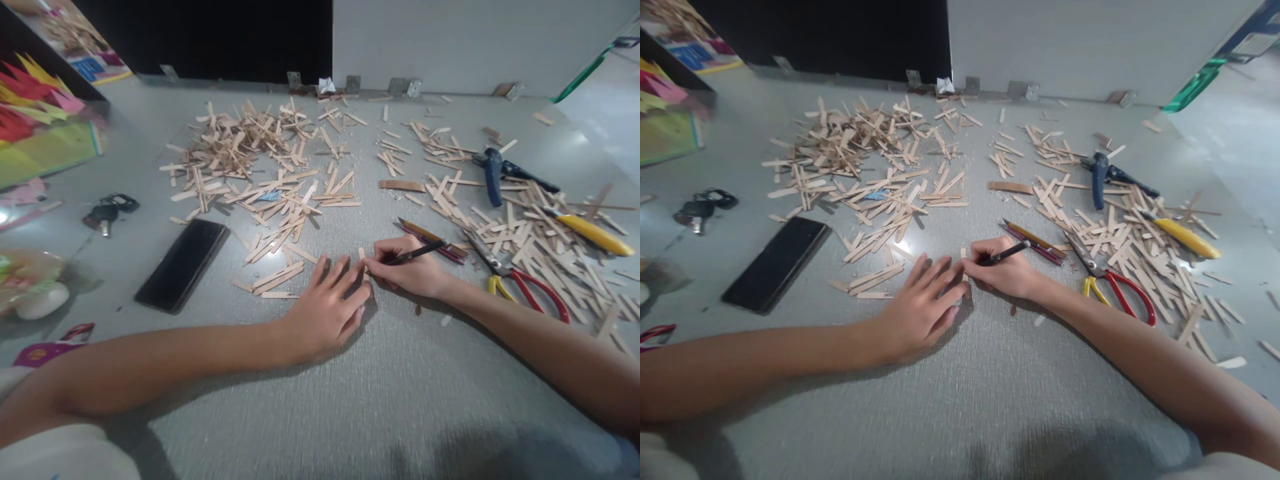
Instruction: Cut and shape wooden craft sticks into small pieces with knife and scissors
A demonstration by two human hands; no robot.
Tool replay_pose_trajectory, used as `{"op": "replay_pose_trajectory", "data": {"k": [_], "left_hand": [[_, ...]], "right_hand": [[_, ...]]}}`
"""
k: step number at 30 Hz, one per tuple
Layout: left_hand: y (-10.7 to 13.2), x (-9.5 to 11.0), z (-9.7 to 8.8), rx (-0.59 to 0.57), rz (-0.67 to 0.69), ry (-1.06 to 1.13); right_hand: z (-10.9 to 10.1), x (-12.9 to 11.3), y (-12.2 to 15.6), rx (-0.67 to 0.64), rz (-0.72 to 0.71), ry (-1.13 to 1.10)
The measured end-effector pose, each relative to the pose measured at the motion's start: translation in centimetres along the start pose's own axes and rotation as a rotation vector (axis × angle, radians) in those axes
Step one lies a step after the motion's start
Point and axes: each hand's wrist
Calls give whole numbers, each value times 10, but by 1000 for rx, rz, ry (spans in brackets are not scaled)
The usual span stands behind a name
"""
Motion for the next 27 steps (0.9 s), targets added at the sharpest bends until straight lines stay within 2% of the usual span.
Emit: {"op": "replay_pose_trajectory", "data": {"k": [9, 27], "left_hand": [[-1, 0, 0, 11, 28, -71], [0, 0, 1, 53, 33, -36]], "right_hand": [[-1, 0, 0, -19, 0, -9], [-1, 3, -1, -12, -37, 24]]}}
Point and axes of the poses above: each hand's wrist, its own y-axis away from the middle knuckle, its own z-axis out of the palm, x = y × z, and after that the axes turned 8 degrees about x, right-handed
